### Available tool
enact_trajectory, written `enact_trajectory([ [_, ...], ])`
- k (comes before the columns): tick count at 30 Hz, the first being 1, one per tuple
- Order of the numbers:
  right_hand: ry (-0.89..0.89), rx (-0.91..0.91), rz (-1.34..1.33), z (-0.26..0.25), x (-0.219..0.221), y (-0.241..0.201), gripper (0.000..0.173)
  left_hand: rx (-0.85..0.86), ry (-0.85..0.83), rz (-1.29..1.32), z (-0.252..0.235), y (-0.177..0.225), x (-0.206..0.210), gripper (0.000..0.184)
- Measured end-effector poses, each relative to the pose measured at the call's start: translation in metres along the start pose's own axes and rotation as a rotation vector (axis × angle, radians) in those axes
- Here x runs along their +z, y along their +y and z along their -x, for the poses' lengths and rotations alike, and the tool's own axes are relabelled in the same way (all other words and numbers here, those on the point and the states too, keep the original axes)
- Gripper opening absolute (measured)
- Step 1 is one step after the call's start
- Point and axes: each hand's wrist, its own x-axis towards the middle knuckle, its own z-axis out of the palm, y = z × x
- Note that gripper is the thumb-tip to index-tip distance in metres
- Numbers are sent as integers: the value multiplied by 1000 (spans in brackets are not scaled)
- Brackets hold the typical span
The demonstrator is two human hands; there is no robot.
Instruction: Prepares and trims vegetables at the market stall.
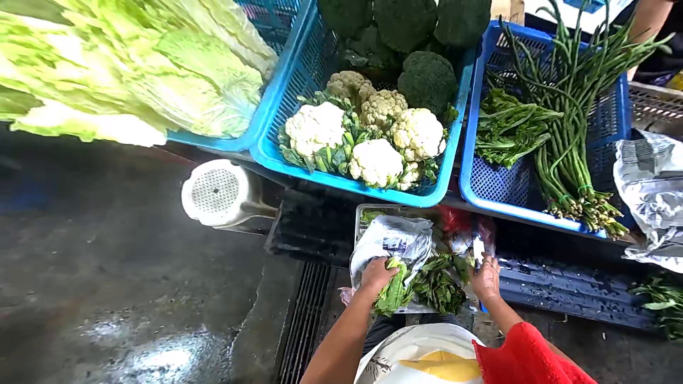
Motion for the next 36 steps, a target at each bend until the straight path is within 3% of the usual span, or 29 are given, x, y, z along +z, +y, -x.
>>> enact_trajectory([
  [2, -26, 125, 22, -11, 7, 25, 72, 52, -11, 37, -1, -6, -9, 55],
  [5, -115, 131, 26, -21, 21, 53, 78, 109, 58, 288, 9, -12, -24, 44],
  [8, -128, 95, 125, -21, 23, 49, 75, 163, 147, 745, 33, -9, -39, 35],
  [11, -149, 110, 97, -21, 17, 38, 89, 201, 65, 1120, 56, 4, -51, 38],
  [13, -152, 153, -1, -14, 8, 34, 85, 248, 0, 1237, 64, 12, -57, 41],
  [17, -179, 160, -126, 16, -18, 53, 55, 294, 2, 1162, 74, 31, -64, 36],
  [19, -213, 72, -145, 35, -28, 71, 60, 367, 24, 1002, 77, 39, -64, 35],
  [22, -266, -222, -109, 64, -37, 82, 58, 430, 70, 803, 87, 53, -60, 46],
  [25, -261, -501, -129, 91, -54, 53, 54, 462, 67, 743, 98, 69, -51, 55],
  [29, -106, -769, -167, 106, -77, -13, 66, 531, -24, 767, 124, 98, -44, 54],
  [32, -21, -869, -140, 108, -93, -51, 74, 609, -14, 733, 139, 114, -45, 51],
  [36, 81, -907, -82, 109, -101, -68, 80, 691, -9, 807, 151, 123, -47, 48],
])
